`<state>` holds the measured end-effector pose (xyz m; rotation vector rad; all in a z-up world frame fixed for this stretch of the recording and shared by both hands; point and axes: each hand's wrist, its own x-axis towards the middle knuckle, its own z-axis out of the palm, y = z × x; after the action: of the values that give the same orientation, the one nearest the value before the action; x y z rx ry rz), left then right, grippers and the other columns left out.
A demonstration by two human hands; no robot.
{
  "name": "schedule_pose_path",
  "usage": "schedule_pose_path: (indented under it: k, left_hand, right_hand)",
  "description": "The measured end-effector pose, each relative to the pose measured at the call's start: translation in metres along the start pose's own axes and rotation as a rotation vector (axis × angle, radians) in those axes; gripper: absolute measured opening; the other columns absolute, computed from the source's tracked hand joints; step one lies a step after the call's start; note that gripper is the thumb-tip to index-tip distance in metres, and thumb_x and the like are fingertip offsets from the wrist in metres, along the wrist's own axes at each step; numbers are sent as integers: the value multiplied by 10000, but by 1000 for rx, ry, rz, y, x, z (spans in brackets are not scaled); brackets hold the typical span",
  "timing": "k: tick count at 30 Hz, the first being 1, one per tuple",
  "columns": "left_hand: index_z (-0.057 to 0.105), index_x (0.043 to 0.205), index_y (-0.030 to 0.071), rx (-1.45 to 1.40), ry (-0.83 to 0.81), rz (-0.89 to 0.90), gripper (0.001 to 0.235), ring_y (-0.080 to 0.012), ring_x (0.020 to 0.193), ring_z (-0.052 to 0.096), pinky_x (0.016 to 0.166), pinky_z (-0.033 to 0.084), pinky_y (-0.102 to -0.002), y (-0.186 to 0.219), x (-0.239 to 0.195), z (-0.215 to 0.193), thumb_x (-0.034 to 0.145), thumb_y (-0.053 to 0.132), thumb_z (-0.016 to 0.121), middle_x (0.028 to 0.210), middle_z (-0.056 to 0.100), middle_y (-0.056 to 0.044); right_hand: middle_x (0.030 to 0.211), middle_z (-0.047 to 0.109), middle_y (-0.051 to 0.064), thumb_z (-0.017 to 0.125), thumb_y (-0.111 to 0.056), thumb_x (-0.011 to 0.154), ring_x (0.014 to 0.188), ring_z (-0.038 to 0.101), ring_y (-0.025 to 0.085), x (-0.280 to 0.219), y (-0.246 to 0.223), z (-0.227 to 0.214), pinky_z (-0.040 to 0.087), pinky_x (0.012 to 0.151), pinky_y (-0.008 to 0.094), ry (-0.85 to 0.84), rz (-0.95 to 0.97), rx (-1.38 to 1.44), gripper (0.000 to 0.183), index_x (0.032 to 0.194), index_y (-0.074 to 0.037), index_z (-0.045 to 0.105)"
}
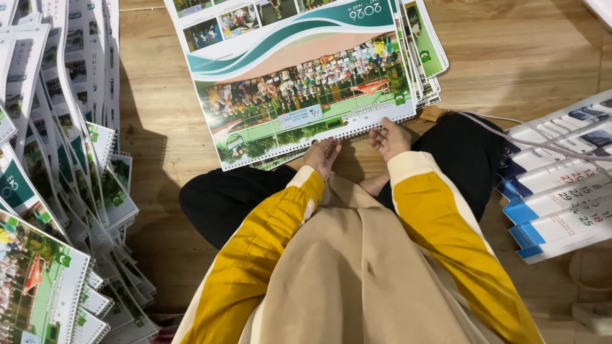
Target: A person sits on the floor of a print shop, carefully picking up large printed calendar sheets one by one, aligning them with a stack, and placing them down to organize the production run.
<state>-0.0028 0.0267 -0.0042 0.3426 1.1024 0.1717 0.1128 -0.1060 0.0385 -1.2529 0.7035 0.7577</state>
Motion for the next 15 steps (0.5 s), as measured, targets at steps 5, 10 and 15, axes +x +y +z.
schedule_pose_path:
  k: [5,10,15]
  left_hand:
    - [89,1352,-89,28,4,35,693,-250,967,572,873,520,-320,8,-15,7,861,35,562,1174,391,-198]
    - [93,1341,-100,15,11,58,751,-293,979,579,882,516,-352,8,-15,6,832,53,623,1211,370,-237]
    - [311,1243,-95,39,-81,70,528,-279,997,581,920,492,-363,18,-34,-8,895,217,555,1091,520,-186]
  right_hand:
    - [775,482,56,532,-247,872,643,637,182,6,1,-2,585,565,326,5,32,-20,237,988,-80,410]
    - [779,479,72,567,-217,863,676,651,223,7,9,4,599,607,361,-18,-6,-41,238,978,-75,415]
    - [776,457,105,534,-156,872,681,654,283,8,7,4,595,650,408,-57,-8,64,201,954,-54,382]
